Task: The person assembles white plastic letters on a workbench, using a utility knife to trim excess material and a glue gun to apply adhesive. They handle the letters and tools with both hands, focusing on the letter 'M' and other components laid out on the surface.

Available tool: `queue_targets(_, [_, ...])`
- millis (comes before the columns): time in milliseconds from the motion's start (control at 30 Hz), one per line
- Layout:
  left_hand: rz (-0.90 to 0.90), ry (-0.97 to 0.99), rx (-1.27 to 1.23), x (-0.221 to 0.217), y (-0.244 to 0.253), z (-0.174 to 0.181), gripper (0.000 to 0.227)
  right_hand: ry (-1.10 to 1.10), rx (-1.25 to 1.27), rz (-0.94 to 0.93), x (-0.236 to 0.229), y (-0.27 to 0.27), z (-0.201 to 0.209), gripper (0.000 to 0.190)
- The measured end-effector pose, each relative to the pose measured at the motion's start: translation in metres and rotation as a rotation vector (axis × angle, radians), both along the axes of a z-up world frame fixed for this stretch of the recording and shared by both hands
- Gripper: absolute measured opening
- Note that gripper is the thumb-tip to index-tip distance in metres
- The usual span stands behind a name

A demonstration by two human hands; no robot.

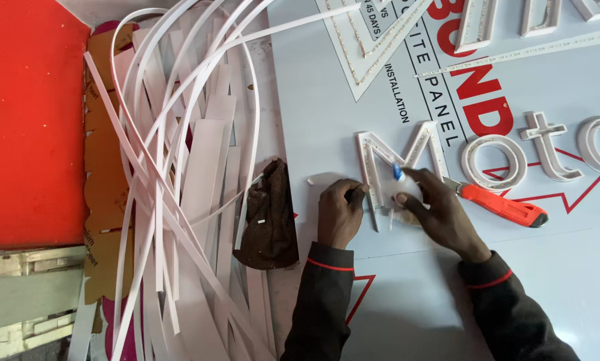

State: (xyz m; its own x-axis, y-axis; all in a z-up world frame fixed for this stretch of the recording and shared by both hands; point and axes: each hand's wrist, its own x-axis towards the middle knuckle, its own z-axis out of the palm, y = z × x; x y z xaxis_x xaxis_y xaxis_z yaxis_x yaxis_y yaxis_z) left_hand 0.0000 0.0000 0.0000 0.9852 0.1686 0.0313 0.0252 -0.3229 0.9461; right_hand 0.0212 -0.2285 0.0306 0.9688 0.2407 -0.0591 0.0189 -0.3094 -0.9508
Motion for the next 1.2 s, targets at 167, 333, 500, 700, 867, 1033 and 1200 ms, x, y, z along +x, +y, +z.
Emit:
queue_targets(167, [0.017,-0.012,-0.003,-0.002,-0.008,0.003,0.007,-0.142,-0.179,0.022,-0.015,-0.003,0.045,0.044])
queue_targets(333, [0.075,0.029,-0.046,-0.002,-0.01,-0.001,0.014,-0.119,-0.161,-0.253,0.01,-0.016,0.026,0.047])
queue_targets(500, [0.101,0.073,-0.09,-0.003,-0.015,0.002,0.024,-0.332,-0.066,-0.181,0.023,0.007,0.06,0.034])
queue_targets(700, [0.118,0.092,-0.1,0.0,-0.015,-0.007,0.027,-0.458,-0.189,-0.001,0.04,0.013,0.074,0.024])
queue_targets(867, [0.157,0.124,-0.112,-0.001,-0.018,0.0,0.028,-0.379,-0.123,0.052,0.043,0.006,0.069,0.024])
queue_targets(1033, [0.155,0.11,-0.148,0.001,-0.016,-0.005,0.028,-0.406,-0.056,0.074,0.045,0.002,0.064,0.022])
queue_targets(1200, [0.148,0.087,-0.153,0.001,-0.018,0.003,0.03,-0.406,-0.024,0.102,0.046,0.0,0.061,0.02])
